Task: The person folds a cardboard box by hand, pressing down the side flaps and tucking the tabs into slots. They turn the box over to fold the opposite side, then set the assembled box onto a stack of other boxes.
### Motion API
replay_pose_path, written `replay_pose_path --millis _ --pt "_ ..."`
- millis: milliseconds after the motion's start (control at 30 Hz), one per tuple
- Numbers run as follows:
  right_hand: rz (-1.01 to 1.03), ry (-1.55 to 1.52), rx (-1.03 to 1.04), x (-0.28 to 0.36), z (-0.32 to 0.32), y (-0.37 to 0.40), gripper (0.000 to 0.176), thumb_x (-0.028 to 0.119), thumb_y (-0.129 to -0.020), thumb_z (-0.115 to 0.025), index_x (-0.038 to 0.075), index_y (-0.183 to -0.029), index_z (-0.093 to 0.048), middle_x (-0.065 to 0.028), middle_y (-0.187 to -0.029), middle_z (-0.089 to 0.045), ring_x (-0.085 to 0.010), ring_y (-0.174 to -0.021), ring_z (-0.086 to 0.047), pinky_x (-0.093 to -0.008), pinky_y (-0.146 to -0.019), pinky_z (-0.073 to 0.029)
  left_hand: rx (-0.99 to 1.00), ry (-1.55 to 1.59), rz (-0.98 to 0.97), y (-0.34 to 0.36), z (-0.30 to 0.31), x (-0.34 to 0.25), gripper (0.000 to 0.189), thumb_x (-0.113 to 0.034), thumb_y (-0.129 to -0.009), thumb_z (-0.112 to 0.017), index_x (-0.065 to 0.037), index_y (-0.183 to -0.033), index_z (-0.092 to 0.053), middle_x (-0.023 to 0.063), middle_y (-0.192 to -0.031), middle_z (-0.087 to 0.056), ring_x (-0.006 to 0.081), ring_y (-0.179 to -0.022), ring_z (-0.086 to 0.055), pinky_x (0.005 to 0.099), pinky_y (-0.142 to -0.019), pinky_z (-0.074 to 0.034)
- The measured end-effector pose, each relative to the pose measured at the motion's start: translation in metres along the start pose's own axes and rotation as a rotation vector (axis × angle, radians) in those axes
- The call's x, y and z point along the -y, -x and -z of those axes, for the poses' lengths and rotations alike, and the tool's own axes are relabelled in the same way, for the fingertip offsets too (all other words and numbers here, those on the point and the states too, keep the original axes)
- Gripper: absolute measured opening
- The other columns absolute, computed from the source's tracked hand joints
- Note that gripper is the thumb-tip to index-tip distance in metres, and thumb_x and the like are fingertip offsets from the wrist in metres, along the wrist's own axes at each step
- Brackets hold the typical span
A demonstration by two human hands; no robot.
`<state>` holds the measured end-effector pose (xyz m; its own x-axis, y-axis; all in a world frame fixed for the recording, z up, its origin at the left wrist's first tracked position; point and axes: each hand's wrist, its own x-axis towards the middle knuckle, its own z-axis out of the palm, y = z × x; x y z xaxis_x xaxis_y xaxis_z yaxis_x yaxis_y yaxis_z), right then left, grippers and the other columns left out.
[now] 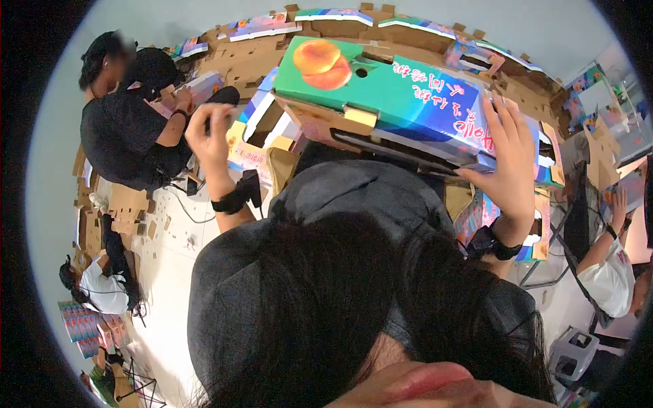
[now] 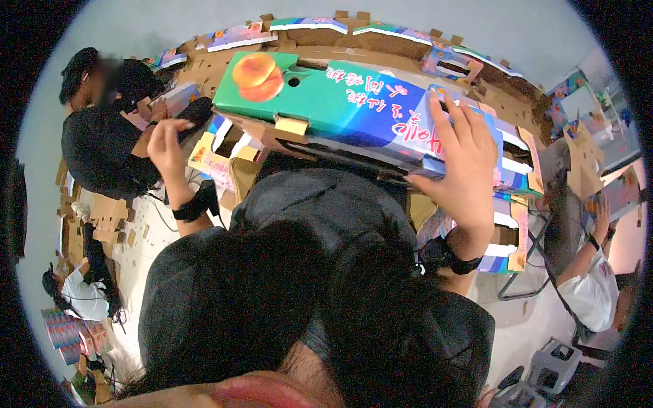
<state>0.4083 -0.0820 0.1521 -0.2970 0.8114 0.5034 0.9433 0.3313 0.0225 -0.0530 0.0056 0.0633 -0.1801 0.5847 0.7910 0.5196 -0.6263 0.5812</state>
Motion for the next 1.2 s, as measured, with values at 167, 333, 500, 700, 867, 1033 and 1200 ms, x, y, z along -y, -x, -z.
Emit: replay_pose_path --millis 167,333,500,700,867,1033,1200 --pt "-0.006 0.019 0.014 0.01 0.004 0.0 0.111 0.019 -0.043 -0.089 0.016 -0.144 -0.044 -0.0108 -0.143 -0.046 -0.0358 -0.13 -0.041 -0.0491 -0.104 -0.034 -0.298 0.092 0.076 0.0 0.024 0.012 0.051 -0.029 -0.104 -0.032 0.006 -0.08 -0.061 0.012 -0.074 -0.064 0.0172 -0.07 -0.06 0.0295 -0.068 -0.048" --pt "0.016 0.058 0.026 0.019 0.014 -0.004 0.112 0.018 -0.043 -0.089 0.018 -0.145 -0.044 -0.0126 -0.138 -0.048 -0.0371 -0.125 -0.044 -0.0485 -0.102 -0.036 -0.338 0.095 0.058 0.001 0.021 0.009 0.05 -0.029 -0.104 -0.033 0.004 -0.078 -0.059 0.0108 -0.073 -0.062 0.016 -0.068 -0.058 0.0279 -0.068 -0.046" --pt "0.084 -0.053 0.091 0.023 0.025 -0.016 0.109 0.017 -0.045 -0.088 0.018 -0.145 -0.044 -0.0138 -0.126 -0.052 -0.0374 -0.116 -0.048 -0.0459 -0.098 -0.041 -0.265 0.07 0.051 0.001 0.009 -0.002 0.047 -0.028 -0.104 -0.037 0.003 -0.076 -0.058 0.0082 -0.071 -0.062 0.0136 -0.067 -0.056 0.0268 -0.066 -0.044" --pt "0.149 -0.081 0.006 0.028 0.039 -0.018 0.095 0.015 -0.049 -0.082 0.015 -0.139 -0.052 -0.0135 -0.118 -0.055 -0.0366 -0.109 -0.052 -0.0458 -0.092 -0.044 -0.243 0.028 0.012 0.001 0.008 -0.005 0.047 -0.026 -0.104 -0.037 0.003 -0.074 -0.058 0.0077 -0.069 -0.061 0.0141 -0.066 -0.056 0.0266 -0.066 -0.044" --pt "0.156 -0.03 -0.223 0.021 0.041 -0.012 0.09 0.016 -0.048 -0.078 0.013 -0.135 -0.056 -0.0146 -0.121 -0.056 -0.037 -0.111 -0.053 -0.045 -0.095 -0.042 -0.32 0.078 0.033 0.002 0.008 0.002 0.044 -0.025 -0.104 -0.036 0.004 -0.081 -0.059 0.0095 -0.076 -0.062 0.015 -0.067 -0.057 0.0276 -0.066 -0.047" --pt "0.078 -0.157 -0.484 0.003 0.009 -0.021 0.104 0.023 -0.056 -0.087 0.005 -0.146 -0.039 -0.016 -0.132 -0.05 -0.0304 -0.119 -0.046 -0.0411 -0.102 -0.037 -0.334 0.269 0.138 -0.003 -0.004 0.003 0.031 -0.025 -0.103 -0.042 0.003 -0.107 -0.055 0.0134 -0.099 -0.062 0.0153 -0.079 -0.06 0.0302 -0.072 -0.051" --pt "-0.158 -0.894 -0.58 -0.004 -0.067 -0.026 0.108 0.017 -0.063 -0.089 0.004 -0.15 -0.028 -0.0132 -0.145 -0.036 -0.0248 -0.129 -0.042 -0.039 -0.108 -0.035 0.052 0.21 0.184 0.0 -0.014 0.0 0.032 -0.02 -0.1 -0.049 0.001 -0.125 -0.05 0.014 -0.109 -0.063 0.0185 -0.092 -0.062 0.0315 -0.084 -0.049"
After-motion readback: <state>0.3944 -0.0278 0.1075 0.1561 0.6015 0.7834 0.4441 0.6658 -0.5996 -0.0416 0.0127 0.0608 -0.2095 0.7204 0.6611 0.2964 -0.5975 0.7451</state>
